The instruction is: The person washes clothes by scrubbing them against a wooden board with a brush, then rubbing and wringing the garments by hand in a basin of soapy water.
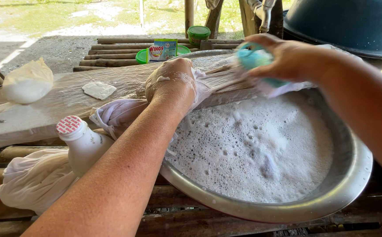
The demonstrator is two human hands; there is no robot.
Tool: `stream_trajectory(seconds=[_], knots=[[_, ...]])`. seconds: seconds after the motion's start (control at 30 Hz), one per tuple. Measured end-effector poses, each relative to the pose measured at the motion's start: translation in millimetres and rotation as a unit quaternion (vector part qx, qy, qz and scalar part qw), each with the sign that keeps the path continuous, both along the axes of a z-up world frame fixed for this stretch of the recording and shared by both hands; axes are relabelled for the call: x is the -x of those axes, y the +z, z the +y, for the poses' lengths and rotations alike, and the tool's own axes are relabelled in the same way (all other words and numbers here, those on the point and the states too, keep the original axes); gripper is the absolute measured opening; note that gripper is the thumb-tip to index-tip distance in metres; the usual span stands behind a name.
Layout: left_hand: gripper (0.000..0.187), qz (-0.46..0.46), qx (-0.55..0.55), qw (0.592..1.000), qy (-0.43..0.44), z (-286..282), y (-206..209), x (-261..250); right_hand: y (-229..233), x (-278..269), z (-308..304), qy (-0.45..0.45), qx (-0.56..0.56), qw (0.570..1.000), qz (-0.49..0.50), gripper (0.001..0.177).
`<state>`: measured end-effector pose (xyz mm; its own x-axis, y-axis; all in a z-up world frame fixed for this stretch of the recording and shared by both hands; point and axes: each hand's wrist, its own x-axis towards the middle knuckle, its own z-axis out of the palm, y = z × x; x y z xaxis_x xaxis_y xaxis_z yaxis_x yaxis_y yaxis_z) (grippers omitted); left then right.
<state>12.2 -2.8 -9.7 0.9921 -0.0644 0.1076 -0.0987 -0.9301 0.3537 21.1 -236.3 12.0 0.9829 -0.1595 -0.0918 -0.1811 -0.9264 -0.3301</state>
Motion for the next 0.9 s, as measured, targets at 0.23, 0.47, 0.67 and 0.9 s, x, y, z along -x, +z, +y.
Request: stream_trajectory(seconds=[0.23,0.47,0.67,0.9], knots=[[0.032,0.012,-0.044,0.999,0.005,2.3,9.1,10.9,-2.3,-5.8,2.9,0.083,0.071,0.992,-0.067,0.087],[0.038,0.027,-0.030,0.999,0.007,4.3,9.1,9.8,-6.1,-5.8,-22.7,-0.011,0.029,1.000,0.003,0.090],[0.033,-0.001,-0.017,1.000,-0.009,4.9,8.6,3.8,11.8,1.5,-11.3,-0.013,0.062,0.997,-0.046,0.090],[0.031,0.038,-0.019,0.999,0.015,10.6,2.3,-5.7,1.9,0.2,35.0,0.069,-0.001,0.997,-0.015,0.091]])
